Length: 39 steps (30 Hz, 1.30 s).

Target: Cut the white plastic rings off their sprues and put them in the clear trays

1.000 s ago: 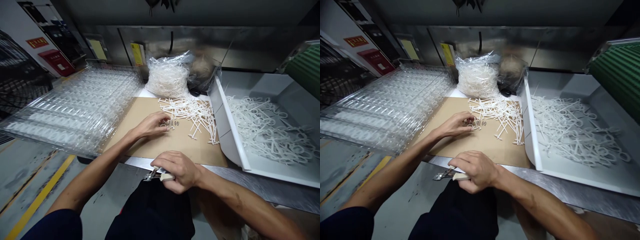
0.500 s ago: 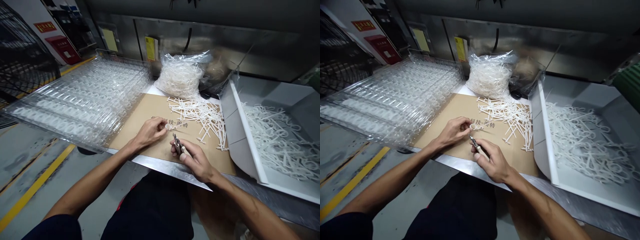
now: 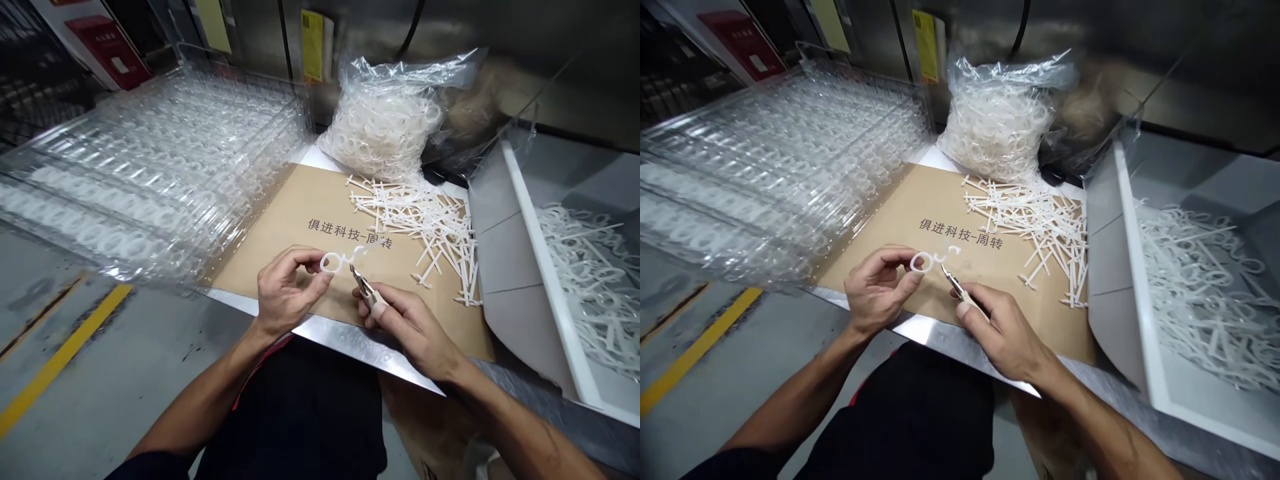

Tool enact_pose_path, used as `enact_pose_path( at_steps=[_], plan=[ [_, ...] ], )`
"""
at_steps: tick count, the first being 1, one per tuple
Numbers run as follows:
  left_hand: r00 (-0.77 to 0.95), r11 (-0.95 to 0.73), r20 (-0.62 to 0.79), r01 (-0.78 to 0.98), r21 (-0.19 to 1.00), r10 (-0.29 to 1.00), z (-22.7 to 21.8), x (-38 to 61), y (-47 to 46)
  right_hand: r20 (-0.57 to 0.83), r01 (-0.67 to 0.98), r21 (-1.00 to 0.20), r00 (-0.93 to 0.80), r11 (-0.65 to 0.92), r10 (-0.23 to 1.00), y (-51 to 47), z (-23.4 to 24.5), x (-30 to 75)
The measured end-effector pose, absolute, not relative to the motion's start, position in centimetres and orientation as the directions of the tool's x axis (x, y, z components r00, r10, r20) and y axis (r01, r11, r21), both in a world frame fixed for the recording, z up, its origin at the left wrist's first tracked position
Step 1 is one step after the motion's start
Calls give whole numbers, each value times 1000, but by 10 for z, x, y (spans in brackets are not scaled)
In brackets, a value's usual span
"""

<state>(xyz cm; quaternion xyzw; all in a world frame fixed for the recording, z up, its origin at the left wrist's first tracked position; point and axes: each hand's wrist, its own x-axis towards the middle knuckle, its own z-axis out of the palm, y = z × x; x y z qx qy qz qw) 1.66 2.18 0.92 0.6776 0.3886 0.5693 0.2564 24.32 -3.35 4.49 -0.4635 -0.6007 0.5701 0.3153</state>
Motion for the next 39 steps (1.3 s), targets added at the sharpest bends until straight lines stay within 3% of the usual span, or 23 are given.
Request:
enact_pose_path(
  at_steps=[20,39],
  plan=[
    [138,-663,651,237,710,746,10,20,20,-218,194,-969,-381,-153,898,-36,50,241],
    [164,-685,668,264,679,726,10,20,20,-199,248,-962,-362,-112,911,-34,50,239]
  ],
)
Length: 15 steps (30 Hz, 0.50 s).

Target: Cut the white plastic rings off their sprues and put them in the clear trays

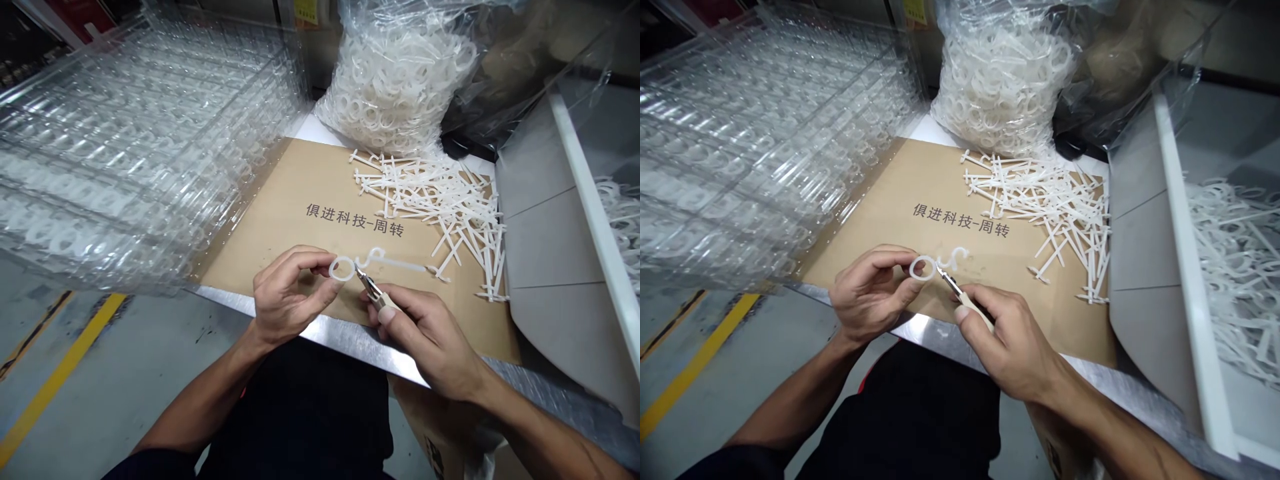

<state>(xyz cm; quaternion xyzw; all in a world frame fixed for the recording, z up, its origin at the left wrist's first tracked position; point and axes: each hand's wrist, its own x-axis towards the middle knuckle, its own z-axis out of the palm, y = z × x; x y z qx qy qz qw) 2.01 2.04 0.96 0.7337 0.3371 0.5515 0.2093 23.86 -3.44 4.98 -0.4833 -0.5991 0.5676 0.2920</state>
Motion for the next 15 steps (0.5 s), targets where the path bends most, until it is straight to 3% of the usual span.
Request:
enact_pose_path(
  at_steps=[15],
  plan=[
    [185,-679,654,247,692,734,10,20,20,-214,263,-957,-349,-124,912,-35,47,239]
  ],
)
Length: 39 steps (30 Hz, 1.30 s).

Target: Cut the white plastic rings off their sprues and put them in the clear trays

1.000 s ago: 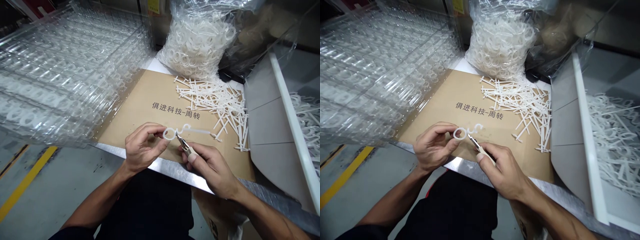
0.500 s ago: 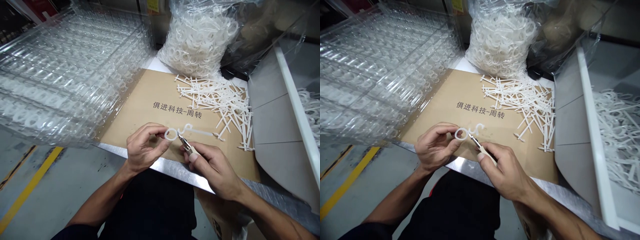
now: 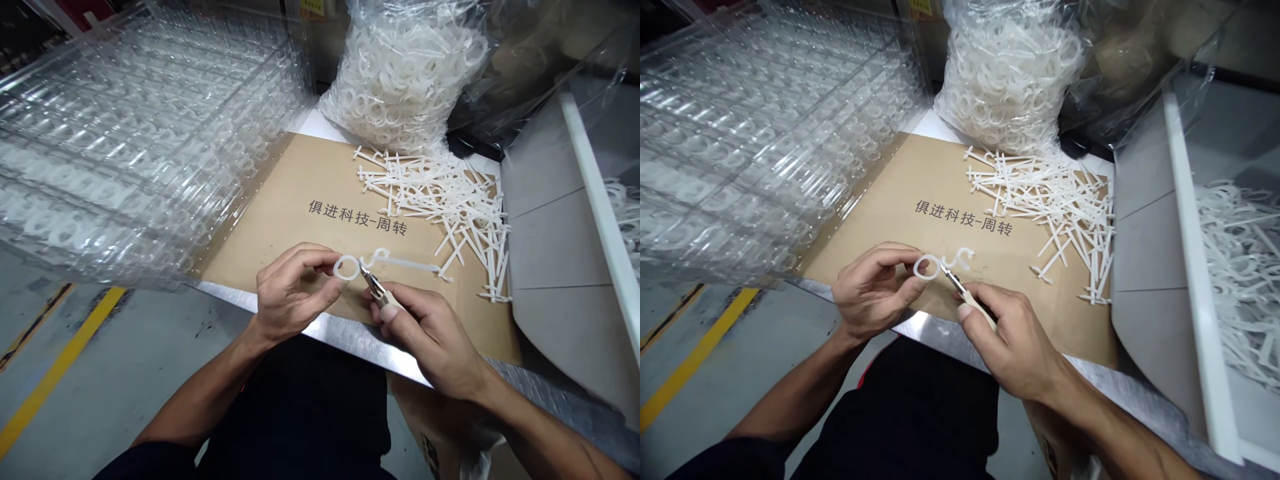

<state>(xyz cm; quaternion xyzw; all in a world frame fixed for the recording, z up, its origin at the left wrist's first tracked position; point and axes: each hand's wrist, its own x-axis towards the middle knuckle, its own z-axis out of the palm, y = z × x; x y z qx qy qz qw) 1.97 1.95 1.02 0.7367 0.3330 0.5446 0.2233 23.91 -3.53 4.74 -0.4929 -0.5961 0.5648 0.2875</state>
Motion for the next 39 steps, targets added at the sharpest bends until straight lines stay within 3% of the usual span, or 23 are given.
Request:
enact_pose_path(
  at_steps=[13,23,39],
  plan=[
    [186,-677,652,253,691,735,10,21,21,-255,291,-944,-347,-154,903,-37,50,240],
    [180,-650,625,243,720,759,10,22,20,-181,479,-878,-338,3,924,-33,54,236],
    [102,-638,631,162,753,769,6,20,21,-243,308,-940,-294,-149,925,-34,35,241]
  ],
)
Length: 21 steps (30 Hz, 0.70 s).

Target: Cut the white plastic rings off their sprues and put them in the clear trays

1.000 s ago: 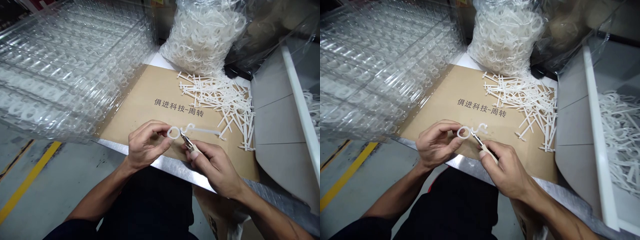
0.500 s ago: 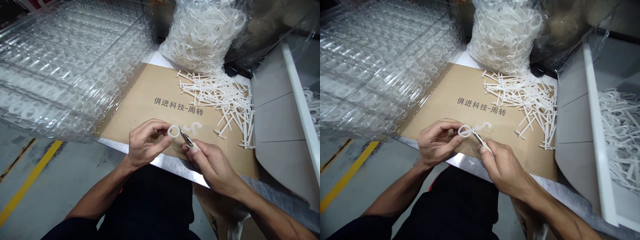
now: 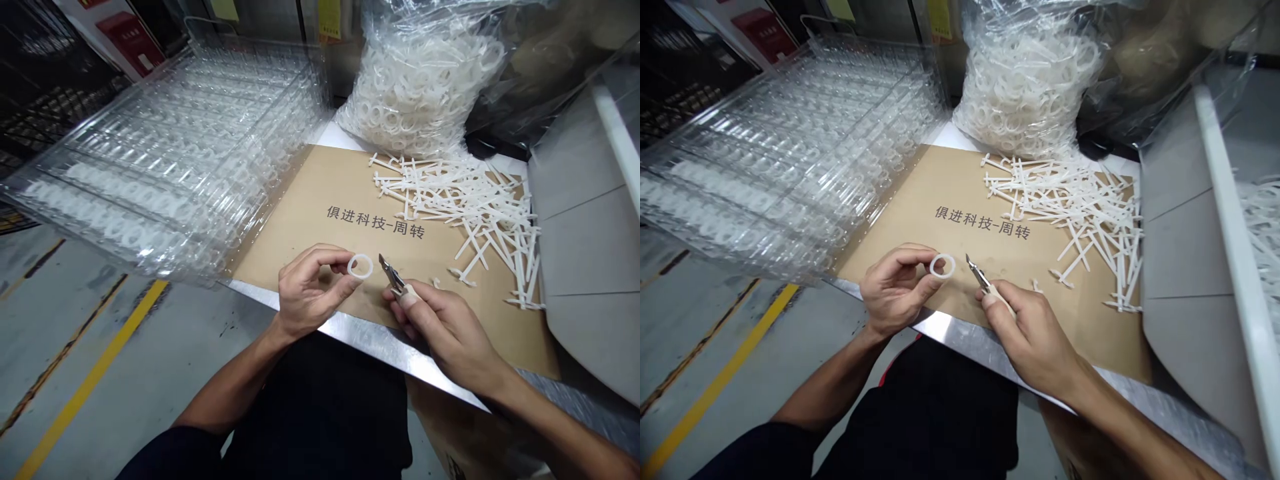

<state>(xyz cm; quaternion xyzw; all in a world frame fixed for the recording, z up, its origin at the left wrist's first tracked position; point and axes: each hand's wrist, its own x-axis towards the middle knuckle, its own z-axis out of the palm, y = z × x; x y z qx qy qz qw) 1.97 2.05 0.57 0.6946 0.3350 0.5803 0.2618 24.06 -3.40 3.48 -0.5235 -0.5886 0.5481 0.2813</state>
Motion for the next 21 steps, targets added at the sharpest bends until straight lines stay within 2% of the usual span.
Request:
enact_pose_path(
  at_steps=[21],
  plan=[
    [94,-654,650,204,729,754,9,20,20,-290,263,-940,-287,-216,913,-36,34,241]
  ],
)
